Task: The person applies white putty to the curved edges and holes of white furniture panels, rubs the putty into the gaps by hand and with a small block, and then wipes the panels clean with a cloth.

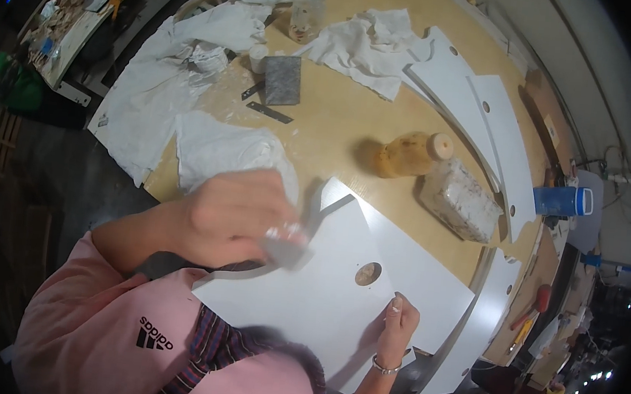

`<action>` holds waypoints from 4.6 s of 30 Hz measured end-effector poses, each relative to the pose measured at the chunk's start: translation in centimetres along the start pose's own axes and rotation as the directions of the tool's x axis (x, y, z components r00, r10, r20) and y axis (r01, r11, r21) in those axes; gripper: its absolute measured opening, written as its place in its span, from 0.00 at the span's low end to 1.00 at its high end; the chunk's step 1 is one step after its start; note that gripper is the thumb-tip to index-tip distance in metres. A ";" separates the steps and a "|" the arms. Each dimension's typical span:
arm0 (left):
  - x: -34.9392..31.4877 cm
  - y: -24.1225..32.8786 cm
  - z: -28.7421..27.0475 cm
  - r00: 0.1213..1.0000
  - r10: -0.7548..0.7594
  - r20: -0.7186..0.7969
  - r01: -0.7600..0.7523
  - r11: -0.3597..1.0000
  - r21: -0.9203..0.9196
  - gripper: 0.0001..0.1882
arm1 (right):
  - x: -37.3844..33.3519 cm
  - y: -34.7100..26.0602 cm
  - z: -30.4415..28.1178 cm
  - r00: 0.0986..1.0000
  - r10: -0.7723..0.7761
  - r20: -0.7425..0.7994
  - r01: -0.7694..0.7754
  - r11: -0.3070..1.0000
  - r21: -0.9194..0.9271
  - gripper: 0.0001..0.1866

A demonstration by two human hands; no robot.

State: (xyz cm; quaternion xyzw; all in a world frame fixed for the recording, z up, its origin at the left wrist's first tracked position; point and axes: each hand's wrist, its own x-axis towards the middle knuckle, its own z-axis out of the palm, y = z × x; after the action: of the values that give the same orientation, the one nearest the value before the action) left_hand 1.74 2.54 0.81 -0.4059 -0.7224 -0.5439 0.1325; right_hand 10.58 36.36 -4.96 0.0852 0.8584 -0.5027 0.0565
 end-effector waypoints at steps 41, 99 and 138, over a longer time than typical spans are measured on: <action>5.6 -3.6 0.1 0.981 -0.008 -0.195 0.039 0.987 0.155 0.17 | 1.2 -1.5 0.0 0.996 -0.087 -0.011 0.085 0.986 -0.143 0.26; -3.6 2.7 -4.1 0.942 -0.230 0.244 0.252 0.966 -0.061 0.19 | -0.6 1.8 -0.2 0.985 0.041 -0.167 -0.055 0.995 -0.084 0.21; -12.6 -21.4 -17.4 0.750 -0.346 -0.564 0.647 0.206 0.734 0.05 | -2.6 4.4 -1.0 0.941 0.117 -0.318 -0.026 0.961 0.276 0.12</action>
State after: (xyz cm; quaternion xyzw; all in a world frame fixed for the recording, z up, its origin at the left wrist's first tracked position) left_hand -10.20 -20.23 -15.18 0.0722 -0.9589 -0.1252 0.2442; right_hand 14.03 39.14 -7.73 0.2067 0.7762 -0.5900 -0.0820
